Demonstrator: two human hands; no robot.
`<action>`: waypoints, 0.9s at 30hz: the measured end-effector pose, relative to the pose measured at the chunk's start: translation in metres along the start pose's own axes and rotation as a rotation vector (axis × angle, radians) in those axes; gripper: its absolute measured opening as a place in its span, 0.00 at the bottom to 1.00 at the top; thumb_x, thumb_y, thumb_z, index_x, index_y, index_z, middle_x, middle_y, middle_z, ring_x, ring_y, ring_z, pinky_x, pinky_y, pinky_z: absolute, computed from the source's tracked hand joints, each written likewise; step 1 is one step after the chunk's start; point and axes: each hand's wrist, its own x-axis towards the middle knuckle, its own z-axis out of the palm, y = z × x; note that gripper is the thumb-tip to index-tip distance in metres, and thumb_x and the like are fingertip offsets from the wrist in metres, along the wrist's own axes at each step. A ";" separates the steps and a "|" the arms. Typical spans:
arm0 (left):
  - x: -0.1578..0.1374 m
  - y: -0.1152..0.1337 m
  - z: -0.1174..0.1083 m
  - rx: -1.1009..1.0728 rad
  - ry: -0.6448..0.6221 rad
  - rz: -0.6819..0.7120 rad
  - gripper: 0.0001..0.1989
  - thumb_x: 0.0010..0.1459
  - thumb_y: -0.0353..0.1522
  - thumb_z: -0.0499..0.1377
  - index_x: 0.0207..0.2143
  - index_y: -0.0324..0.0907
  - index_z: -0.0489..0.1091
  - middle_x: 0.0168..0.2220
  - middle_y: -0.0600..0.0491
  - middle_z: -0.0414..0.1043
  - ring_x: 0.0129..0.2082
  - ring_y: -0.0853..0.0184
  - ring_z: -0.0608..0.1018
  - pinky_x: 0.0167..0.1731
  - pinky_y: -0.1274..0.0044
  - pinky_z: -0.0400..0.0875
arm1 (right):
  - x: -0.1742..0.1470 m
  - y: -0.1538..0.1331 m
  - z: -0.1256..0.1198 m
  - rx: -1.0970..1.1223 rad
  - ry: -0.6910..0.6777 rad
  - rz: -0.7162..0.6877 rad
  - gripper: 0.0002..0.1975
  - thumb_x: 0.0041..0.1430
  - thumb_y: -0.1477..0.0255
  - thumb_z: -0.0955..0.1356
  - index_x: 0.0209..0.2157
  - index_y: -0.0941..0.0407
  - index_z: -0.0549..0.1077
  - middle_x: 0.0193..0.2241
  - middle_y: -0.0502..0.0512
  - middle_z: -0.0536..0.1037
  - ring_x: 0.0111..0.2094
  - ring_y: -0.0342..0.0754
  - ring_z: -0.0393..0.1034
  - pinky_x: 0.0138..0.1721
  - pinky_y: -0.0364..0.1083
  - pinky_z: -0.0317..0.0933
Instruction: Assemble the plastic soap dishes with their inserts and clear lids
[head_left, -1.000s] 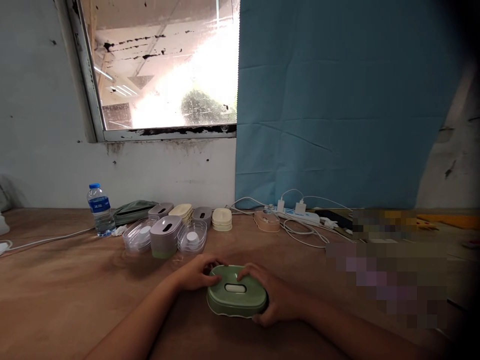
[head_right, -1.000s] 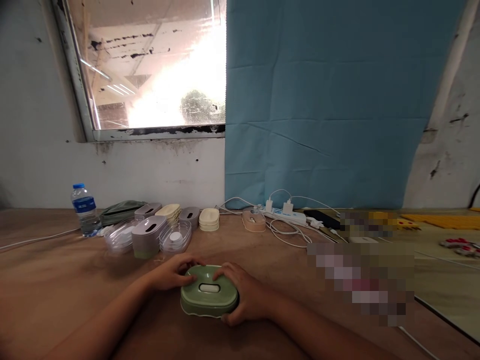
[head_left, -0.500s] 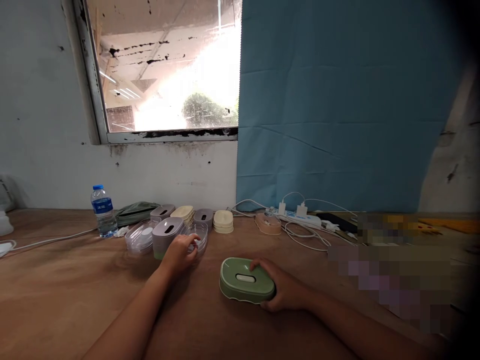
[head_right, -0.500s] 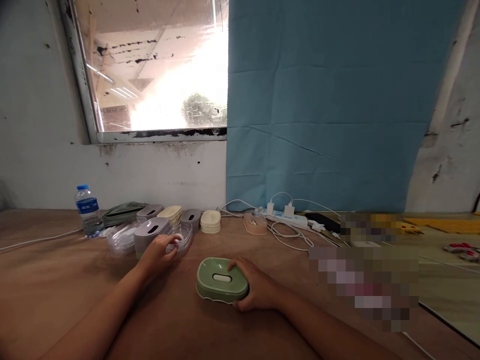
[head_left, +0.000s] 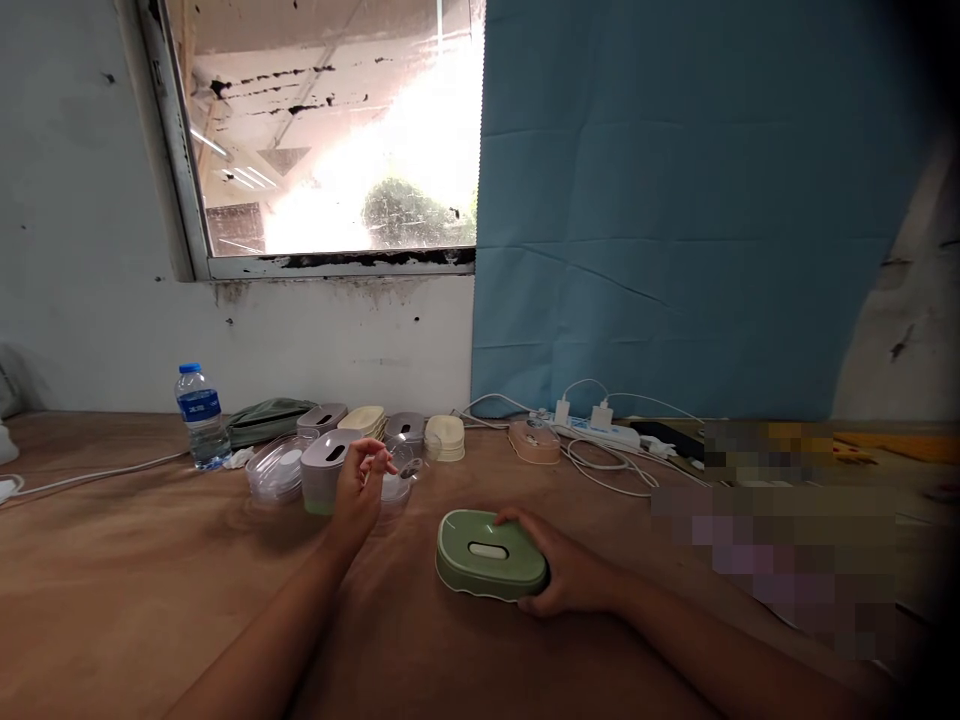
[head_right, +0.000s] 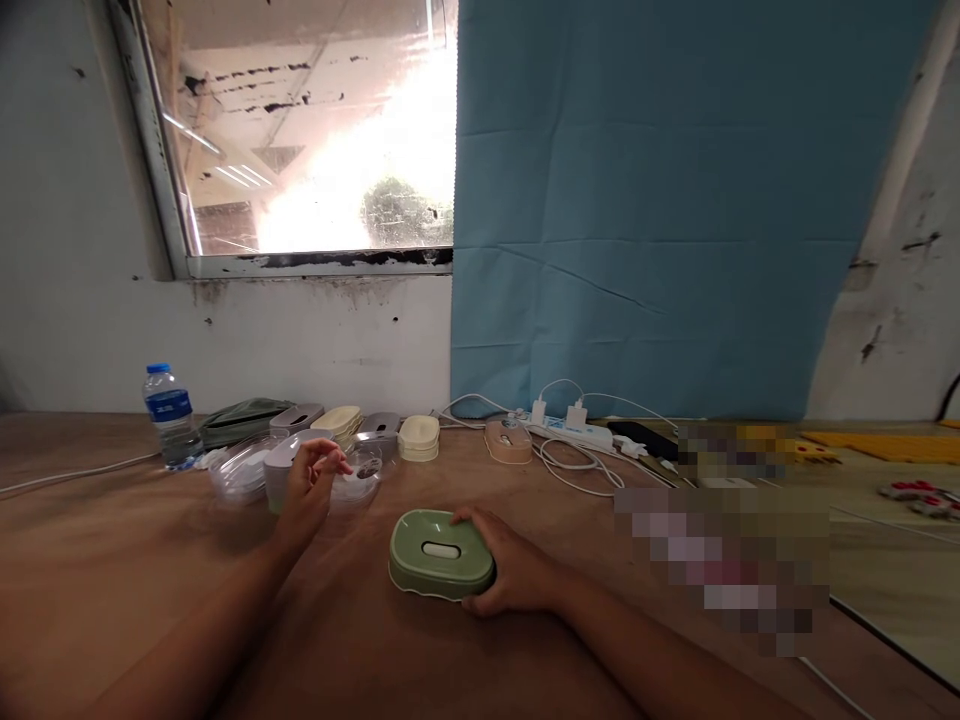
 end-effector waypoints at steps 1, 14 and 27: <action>0.000 0.003 0.003 -0.087 0.017 -0.039 0.06 0.55 0.35 0.52 0.33 0.43 0.58 0.29 0.58 0.62 0.25 0.73 0.71 0.27 0.80 0.65 | 0.000 0.000 0.000 0.002 0.002 -0.001 0.37 0.33 0.72 0.71 0.48 0.52 0.55 0.47 0.55 0.62 0.46 0.55 0.60 0.46 0.49 0.56; -0.010 0.007 0.021 -0.744 0.029 -0.461 0.14 0.48 0.35 0.60 0.33 0.43 0.57 0.28 0.61 0.62 0.23 0.73 0.74 0.26 0.79 0.70 | 0.005 0.010 0.009 -0.039 0.342 -0.174 0.35 0.46 0.63 0.68 0.54 0.53 0.49 0.53 0.60 0.54 0.55 0.57 0.49 0.53 0.55 0.50; -0.031 0.012 0.037 -0.829 -0.384 -0.652 0.13 0.50 0.36 0.59 0.34 0.42 0.57 0.26 0.60 0.63 0.28 0.70 0.75 0.32 0.76 0.69 | 0.004 0.002 0.007 -0.092 0.473 -0.363 0.35 0.44 0.70 0.68 0.53 0.52 0.50 0.55 0.60 0.53 0.56 0.57 0.48 0.54 0.56 0.48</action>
